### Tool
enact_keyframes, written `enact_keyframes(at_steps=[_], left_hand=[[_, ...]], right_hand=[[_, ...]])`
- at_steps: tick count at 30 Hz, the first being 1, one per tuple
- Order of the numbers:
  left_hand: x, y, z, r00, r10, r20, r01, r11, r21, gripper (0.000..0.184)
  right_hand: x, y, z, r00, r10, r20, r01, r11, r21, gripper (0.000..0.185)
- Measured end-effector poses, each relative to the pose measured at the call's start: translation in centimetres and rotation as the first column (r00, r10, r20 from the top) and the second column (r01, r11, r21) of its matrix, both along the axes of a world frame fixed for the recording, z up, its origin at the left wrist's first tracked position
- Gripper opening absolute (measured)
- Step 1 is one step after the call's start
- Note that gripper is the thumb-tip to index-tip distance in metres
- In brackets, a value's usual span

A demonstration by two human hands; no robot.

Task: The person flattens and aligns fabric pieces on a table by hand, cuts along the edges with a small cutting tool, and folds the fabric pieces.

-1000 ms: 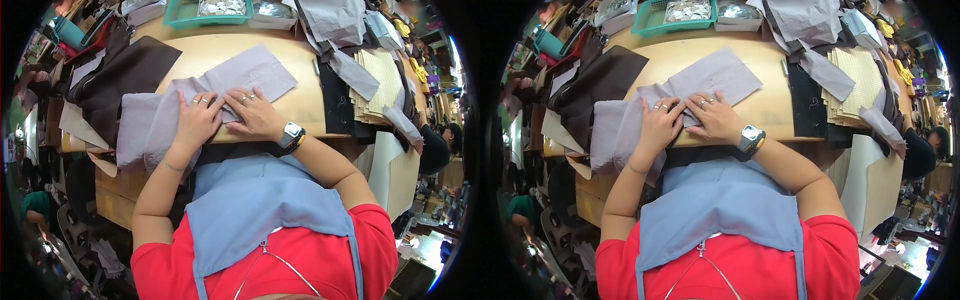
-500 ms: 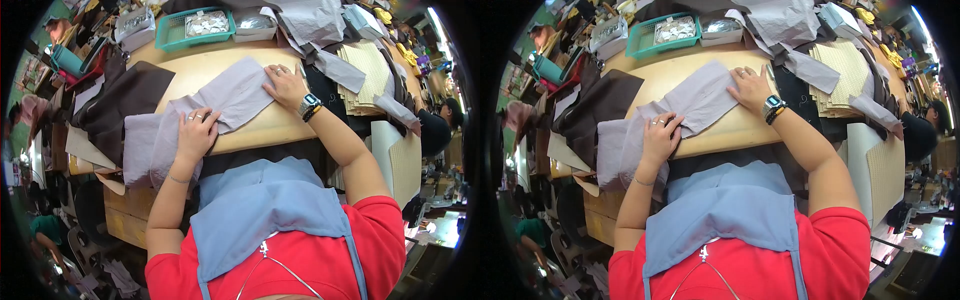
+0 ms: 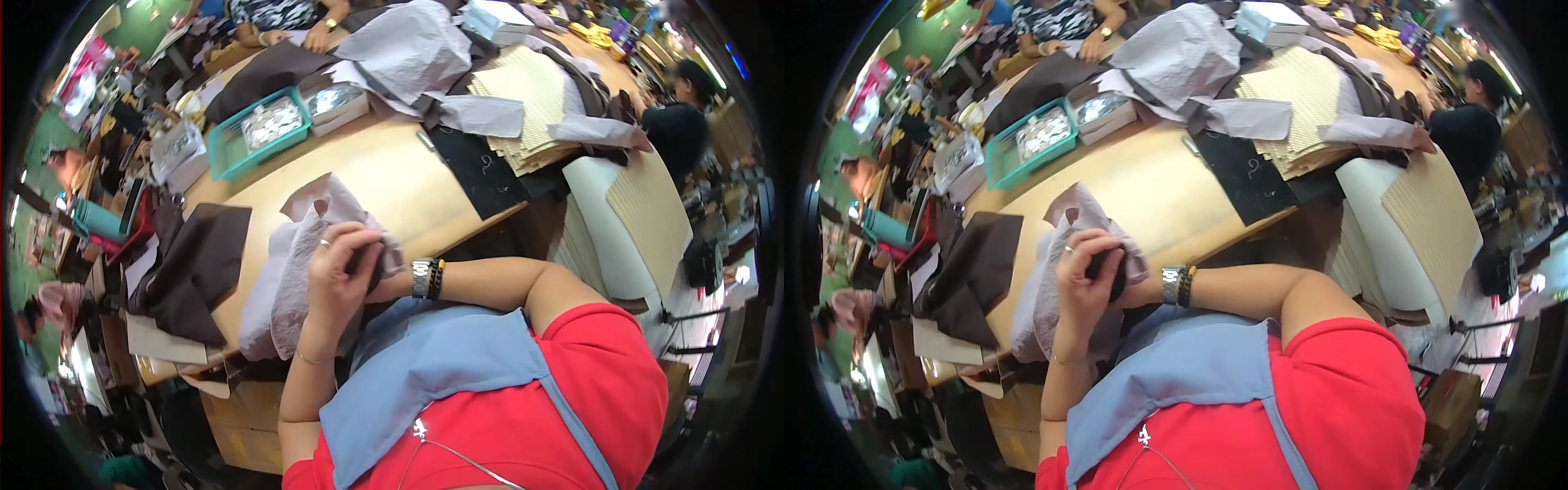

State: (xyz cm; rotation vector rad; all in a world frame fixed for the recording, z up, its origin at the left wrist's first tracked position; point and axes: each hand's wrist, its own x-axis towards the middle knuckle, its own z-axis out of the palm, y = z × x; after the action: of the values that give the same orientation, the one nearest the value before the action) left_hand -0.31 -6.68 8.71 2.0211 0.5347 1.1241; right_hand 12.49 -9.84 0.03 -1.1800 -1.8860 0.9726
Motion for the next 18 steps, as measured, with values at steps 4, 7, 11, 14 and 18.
enact_keyframes(at_steps=[4,7,11,14,18], left_hand=[[0.5,-0.7,2.1,0.998,-0.049,-0.047,0.063,0.928,0.367,0.042],[-0.6,0.4,-0.7,0.998,0.057,0.003,-0.052,0.904,0.423,0.047],[0.2,2.7,-4.0,0.894,0.353,-0.278,-0.263,0.913,0.312,0.070],[-1.6,4.4,-8.6,0.676,0.352,-0.647,-0.387,0.917,0.095,0.089],[-3.1,4.5,-10.0,0.649,0.383,-0.657,-0.352,0.917,0.187,0.075]], right_hand=[[3.7,0.4,2.4,0.753,-0.437,0.493,0.377,0.899,0.221,0.060],[11.5,2.0,7.8,0.919,-0.387,-0.069,0.394,0.906,0.159,0.050],[18.4,1.9,11.6,0.651,-0.544,-0.530,0.520,0.828,-0.211,0.044],[22.5,2.4,8.3,0.461,-0.648,-0.607,0.632,0.720,-0.288,0.042],[23.7,1.2,5.3,0.370,-0.711,-0.598,0.732,0.619,-0.283,0.053]])
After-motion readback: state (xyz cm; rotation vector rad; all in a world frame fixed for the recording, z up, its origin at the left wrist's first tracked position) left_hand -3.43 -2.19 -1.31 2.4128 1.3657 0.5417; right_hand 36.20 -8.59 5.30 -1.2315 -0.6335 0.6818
